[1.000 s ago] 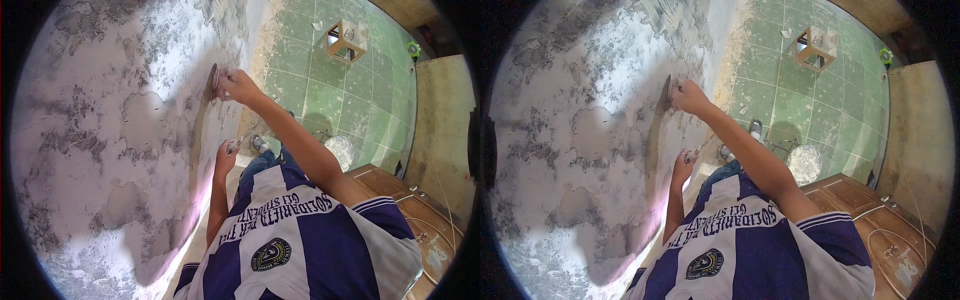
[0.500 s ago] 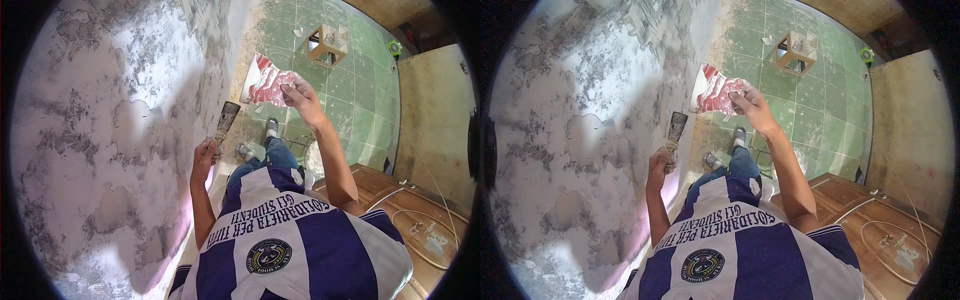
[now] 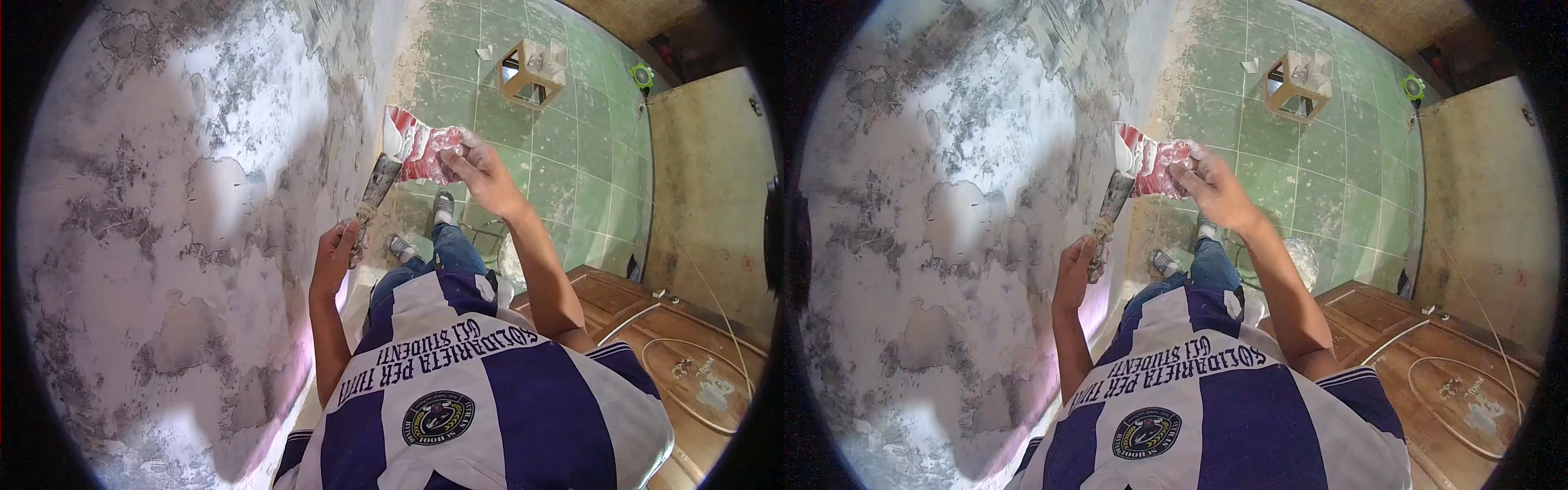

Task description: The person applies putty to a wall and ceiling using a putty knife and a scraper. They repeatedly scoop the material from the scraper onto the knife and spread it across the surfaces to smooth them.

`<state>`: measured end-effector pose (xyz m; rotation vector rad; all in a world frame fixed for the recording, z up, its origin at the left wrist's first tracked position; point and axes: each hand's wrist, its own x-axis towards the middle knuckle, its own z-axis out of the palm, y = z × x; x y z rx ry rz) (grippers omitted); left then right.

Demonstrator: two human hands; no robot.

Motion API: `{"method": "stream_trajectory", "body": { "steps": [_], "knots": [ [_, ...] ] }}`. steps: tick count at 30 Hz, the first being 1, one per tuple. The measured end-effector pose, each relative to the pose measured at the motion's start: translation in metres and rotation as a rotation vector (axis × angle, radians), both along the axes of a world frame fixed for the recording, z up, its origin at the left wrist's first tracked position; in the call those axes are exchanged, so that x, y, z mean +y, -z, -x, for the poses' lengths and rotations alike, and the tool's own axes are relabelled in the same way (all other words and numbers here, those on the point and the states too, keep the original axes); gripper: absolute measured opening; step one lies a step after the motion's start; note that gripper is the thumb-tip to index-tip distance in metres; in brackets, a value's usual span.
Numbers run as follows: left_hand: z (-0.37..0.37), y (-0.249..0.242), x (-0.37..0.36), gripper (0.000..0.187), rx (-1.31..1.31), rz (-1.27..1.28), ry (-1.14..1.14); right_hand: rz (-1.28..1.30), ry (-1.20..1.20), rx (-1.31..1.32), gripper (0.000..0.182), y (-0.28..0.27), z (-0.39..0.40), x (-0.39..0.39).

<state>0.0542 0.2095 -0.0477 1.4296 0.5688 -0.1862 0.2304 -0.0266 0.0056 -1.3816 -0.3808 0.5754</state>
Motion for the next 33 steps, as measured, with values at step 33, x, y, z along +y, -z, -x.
{"method": "stream_trajectory", "body": {
  "steps": [33],
  "knots": [
    [0.001, 0.064, 0.016, 0.031, -0.225, -0.588, 0.0, -0.085, -0.025, 0.512, 0.037, -0.018, 0.014, -0.015]
  ]
}}
